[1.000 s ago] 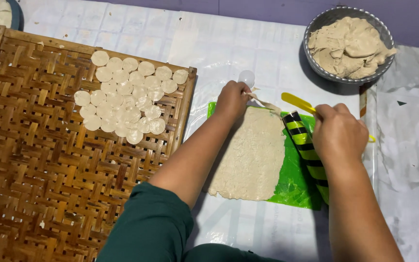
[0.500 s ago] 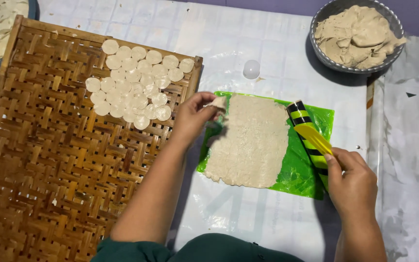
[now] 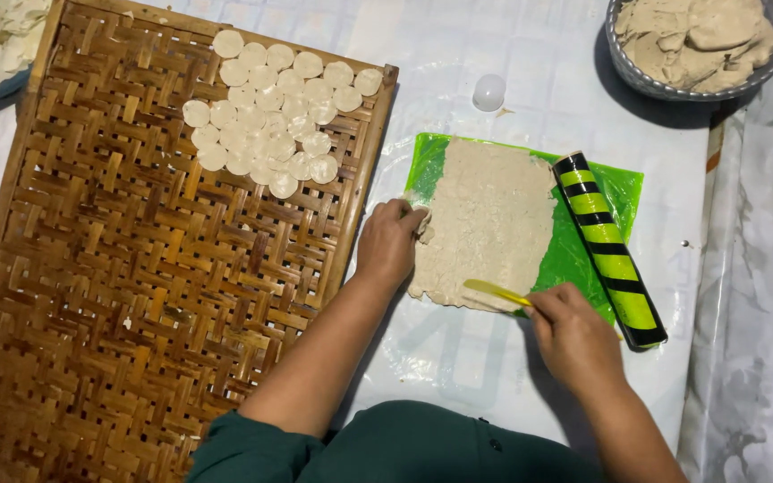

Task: Rolling out dough on a mat and cutting it into small circular pieces to be placed on a woven tray.

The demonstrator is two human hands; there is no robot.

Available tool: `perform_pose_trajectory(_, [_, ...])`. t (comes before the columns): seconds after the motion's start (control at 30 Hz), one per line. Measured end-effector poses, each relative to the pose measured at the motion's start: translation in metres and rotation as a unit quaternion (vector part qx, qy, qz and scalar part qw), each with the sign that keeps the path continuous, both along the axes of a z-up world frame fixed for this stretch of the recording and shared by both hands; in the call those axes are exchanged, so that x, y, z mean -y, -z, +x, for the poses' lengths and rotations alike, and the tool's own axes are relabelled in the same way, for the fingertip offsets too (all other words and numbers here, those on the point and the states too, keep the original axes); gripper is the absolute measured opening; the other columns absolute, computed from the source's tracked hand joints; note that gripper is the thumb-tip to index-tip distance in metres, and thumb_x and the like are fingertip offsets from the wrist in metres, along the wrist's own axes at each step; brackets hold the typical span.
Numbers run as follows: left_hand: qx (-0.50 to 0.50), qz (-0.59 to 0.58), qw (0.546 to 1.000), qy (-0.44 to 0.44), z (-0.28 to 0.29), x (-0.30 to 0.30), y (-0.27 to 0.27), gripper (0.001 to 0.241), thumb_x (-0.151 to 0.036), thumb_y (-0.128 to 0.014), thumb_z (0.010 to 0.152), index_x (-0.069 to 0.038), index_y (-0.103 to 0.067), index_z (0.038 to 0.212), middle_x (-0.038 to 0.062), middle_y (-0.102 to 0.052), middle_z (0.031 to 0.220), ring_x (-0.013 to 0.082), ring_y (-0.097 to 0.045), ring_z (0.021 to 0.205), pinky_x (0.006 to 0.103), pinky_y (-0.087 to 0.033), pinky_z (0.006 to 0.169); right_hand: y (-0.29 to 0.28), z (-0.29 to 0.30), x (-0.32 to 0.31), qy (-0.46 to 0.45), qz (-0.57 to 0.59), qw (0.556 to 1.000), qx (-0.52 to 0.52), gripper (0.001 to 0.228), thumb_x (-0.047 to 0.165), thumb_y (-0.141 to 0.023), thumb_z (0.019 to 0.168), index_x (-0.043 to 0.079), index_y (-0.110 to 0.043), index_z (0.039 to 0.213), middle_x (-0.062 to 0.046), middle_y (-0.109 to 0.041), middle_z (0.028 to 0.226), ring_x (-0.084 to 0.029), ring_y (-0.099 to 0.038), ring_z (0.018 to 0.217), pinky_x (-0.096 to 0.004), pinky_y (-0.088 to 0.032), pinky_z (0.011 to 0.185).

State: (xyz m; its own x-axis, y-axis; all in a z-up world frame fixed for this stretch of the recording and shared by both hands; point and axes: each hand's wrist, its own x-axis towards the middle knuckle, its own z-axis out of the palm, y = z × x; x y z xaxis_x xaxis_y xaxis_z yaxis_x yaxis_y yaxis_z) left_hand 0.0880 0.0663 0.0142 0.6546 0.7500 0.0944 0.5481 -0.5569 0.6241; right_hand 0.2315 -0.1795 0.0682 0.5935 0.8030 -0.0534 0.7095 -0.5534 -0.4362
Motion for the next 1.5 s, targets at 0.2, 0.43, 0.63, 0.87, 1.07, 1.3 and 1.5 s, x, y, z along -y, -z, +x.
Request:
perform_pose_trajectory(0.2, [0.057, -0.019, 0.997, 0.04, -0.019, -0.002, -0.003, 0.057, 0.012, -0.055, 0.084, -0.004, -0.061, 0.138, 0.021, -0.061, 0.132, 0.0389, -0.059, 0.122, 0.0445, -0.047, 0.104, 0.012, -0.034, -0.029, -0.072, -0.008, 0.997, -0.003, 0.011, 0.025, -0.069, 0.091, 0.014, -0.07, 0.094, -0.008, -0.063, 0.091, -0.035, -0.067, 0.081, -0.048, -0.054, 0.068])
perform_pose_trajectory(0.43, [0.106, -0.013, 0.994, -0.011, -0.06, 0.013, -0.022, 0.046, 0.007, -0.059, 0.09, -0.004, -0.06, 0.134, 0.021, -0.059, 0.132, 0.0387, -0.061, 0.12, 0.0431, -0.051, 0.102, 0.026, -0.047, -0.055, -0.142, 0.067, 0.987, 0.024, 0.01, 0.018, -0.07, 0.089, 0.01, -0.065, 0.09, -0.009, -0.06, 0.085, -0.034, -0.065, 0.082, -0.047, -0.054, 0.066])
perform_pose_trajectory(0.63, [0.086, -0.007, 0.996, -0.027, -0.081, 0.045, -0.024, 0.033, 0.002, -0.061, 0.093, -0.005, -0.065, 0.125, 0.017, -0.062, 0.125, 0.0358, -0.064, 0.114, 0.043, -0.053, 0.098, 0.045, -0.053, -0.06, -0.178, 0.059, 0.981, 0.054, 0.004, 0.012, -0.067, 0.088, 0.01, -0.066, 0.092, -0.01, -0.06, 0.084, -0.032, -0.065, 0.081, -0.044, -0.054, 0.066])
perform_pose_trajectory(0.87, [0.093, -0.028, 0.995, -0.021, -0.088, 0.074, -0.015, 0.028, 0.0, -0.061, 0.093, -0.002, -0.063, 0.121, 0.019, -0.061, 0.121, 0.0374, -0.063, 0.113, 0.044, -0.052, 0.096, 0.025, -0.044, -0.053, -0.147, 0.046, 0.988, 0.01, 0.008, 0.018, -0.067, 0.091, 0.01, -0.066, 0.091, -0.009, -0.063, 0.086, -0.033, -0.065, 0.083, -0.046, -0.053, 0.068])
perform_pose_trajectory(1.07, [0.074, -0.061, 0.995, 0.008, -0.086, 0.089, -0.006, 0.028, -0.007, -0.069, 0.092, -0.001, -0.061, 0.118, 0.018, -0.062, 0.118, 0.0374, -0.062, 0.112, 0.0441, -0.052, 0.095, 0.029, -0.036, -0.033, -0.093, 0.024, 0.995, 0.011, 0.01, 0.021, -0.069, 0.091, 0.011, -0.066, 0.09, -0.008, -0.063, 0.086, -0.032, -0.066, 0.084, -0.046, -0.053, 0.067])
perform_pose_trajectory(1.3, [0.071, -0.07, 0.994, 0.044, -0.074, 0.096, -0.004, 0.05, -0.019, -0.083, 0.083, 0.001, -0.054, 0.119, 0.019, -0.06, 0.112, 0.0372, -0.061, 0.106, 0.0444, -0.052, 0.091, 0.043, -0.045, -0.024, -0.124, 0.04, 0.99, 0.062, 0.005, 0.017, -0.066, 0.091, 0.012, -0.066, 0.089, -0.007, -0.062, 0.085, -0.029, -0.066, 0.085, -0.044, -0.053, 0.069])
perform_pose_trajectory(1.5, [0.049, -0.058, 0.996, 0.051, -0.065, 0.1, -0.004, 0.056, -0.022, -0.084, 0.082, 0.003, -0.05, 0.119, 0.02, -0.056, 0.111, 0.0361, -0.058, 0.104, 0.0442, -0.052, 0.088, 0.034, -0.047, -0.02, -0.078, -0.069, 0.99, -0.091, 0.016, 0.026, -0.066, 0.092, 0.011, -0.069, 0.096, -0.01, -0.068, 0.09, -0.035, -0.068, 0.085, -0.047, -0.053, 0.072])
